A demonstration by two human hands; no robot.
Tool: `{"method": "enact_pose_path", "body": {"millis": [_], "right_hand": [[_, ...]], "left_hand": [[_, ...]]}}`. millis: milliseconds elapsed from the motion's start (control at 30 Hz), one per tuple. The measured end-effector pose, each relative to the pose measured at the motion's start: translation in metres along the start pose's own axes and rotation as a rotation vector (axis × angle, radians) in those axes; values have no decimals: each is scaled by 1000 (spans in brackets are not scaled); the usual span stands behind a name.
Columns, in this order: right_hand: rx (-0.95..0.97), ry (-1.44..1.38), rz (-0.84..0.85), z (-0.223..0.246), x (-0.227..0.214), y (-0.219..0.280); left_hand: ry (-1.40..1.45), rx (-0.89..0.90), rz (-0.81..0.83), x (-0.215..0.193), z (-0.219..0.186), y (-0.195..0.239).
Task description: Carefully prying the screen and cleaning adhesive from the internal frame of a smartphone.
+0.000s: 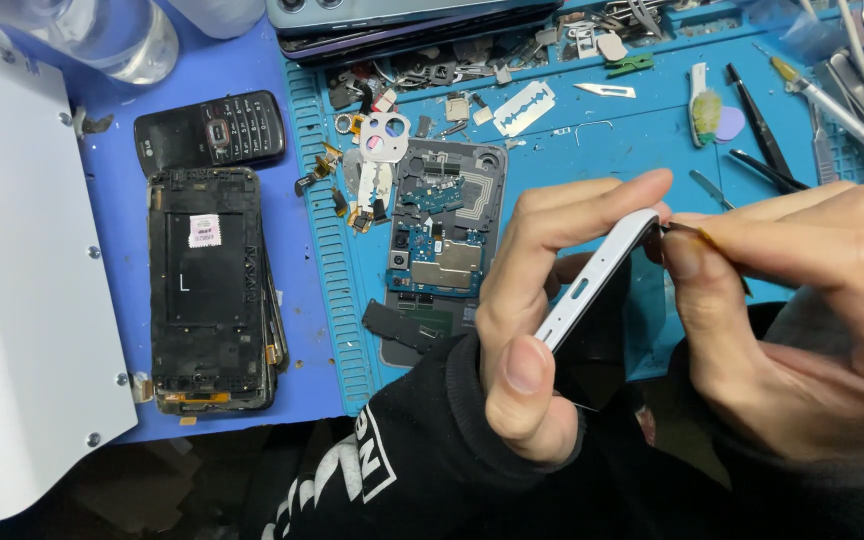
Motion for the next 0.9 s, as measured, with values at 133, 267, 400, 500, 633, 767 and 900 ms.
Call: {"method": "enact_pose_path", "body": {"millis": [133, 267, 400, 500, 633, 767, 900], "right_hand": [[37, -95, -32, -10, 5, 3], [27, -132, -70, -15, 8, 7], [32, -134, -107, -23, 11, 11], [43, -173, -152, -21, 14, 10], [29, -143, -121, -23, 13, 10], [95, -190, -116, -24, 10, 7], [63, -116, -100, -13, 8, -1]], "left_hand": [[-26, 11, -4, -2, -2, -2], [11, -2, 15, -2, 1, 1], [48, -9, -3, -3, 6, 5], [16, 21, 0, -3, 6, 3], [16, 4, 3, -5, 3, 1], [-87, 19, 18, -5, -2, -5], [-180, 49, 3, -2, -4, -7]]}}
Point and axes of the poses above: each hand's wrist, its own y-axis away from the middle knuckle, its own x-axis out of the palm, z = x × y, the point moved 5 cm from there along -y, towards the middle knuckle, and after that the axes turned 14 degrees about x, right-handed, at the moved point
